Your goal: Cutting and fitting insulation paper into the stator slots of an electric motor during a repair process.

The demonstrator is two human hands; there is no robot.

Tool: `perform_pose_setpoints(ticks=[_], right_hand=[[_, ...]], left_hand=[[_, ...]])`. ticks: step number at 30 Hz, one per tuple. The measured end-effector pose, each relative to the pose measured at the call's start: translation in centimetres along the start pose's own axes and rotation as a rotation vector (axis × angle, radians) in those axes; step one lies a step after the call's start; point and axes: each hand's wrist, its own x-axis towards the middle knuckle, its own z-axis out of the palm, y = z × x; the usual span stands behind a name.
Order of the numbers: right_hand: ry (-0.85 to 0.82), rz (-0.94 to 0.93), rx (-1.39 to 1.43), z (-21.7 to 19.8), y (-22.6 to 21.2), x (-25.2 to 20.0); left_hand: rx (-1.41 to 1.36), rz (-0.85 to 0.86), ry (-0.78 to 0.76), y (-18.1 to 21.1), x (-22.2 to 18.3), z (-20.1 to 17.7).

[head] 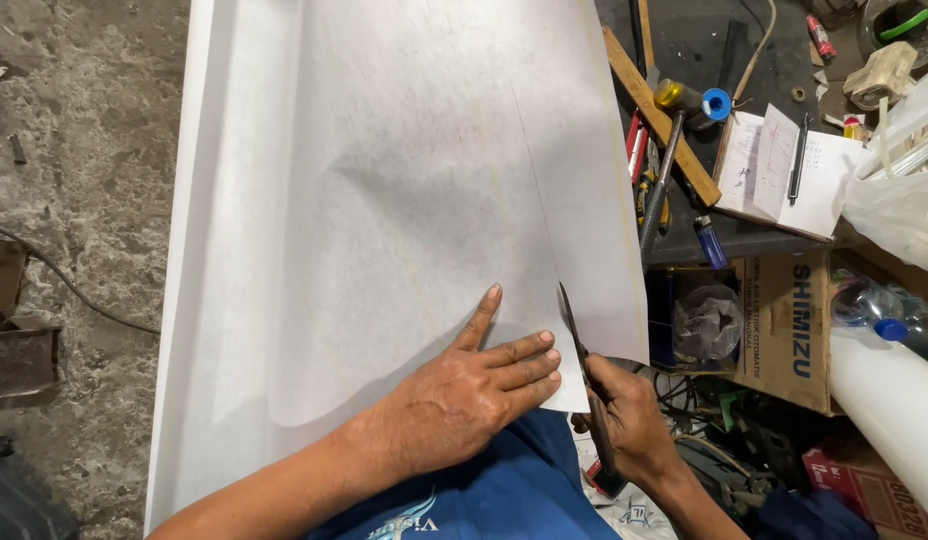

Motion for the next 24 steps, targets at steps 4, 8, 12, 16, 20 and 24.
perform_pose_setpoints(ticks=[4, 8, 12, 16, 20, 24], right_hand=[[0.031, -0.069, -0.082, 0.5, 0.9, -0.1], [0.052, -0.110, -0.114, 0.8, 2.1, -0.1], [0.085, -0.095, -0.120, 1.1, 2.0, 0.1], [0.093, -0.073, -0.132, 1.3, 2.0, 0.5], [0.097, -0.144, -0.152, 1.5, 2.5, 0.6], [0.126, -0.098, -0.132, 1.5, 2.3, 0.7]], left_hand=[[-0.009, 0.003, 0.002, 0.0, -0.1, -0.2], [-0.041, -0.013, 0.002, 0.1, -0.1, -0.4], [-0.037, 0.012, -0.008, 0.3, -0.2, -0.3], [-0.071, 0.015, -0.026, 0.7, -0.1, -0.7], [-0.077, 0.012, -0.040, 0.5, -0.2, -0.9], [-0.129, 0.014, -0.054, 0.6, -0.2, -0.9]])
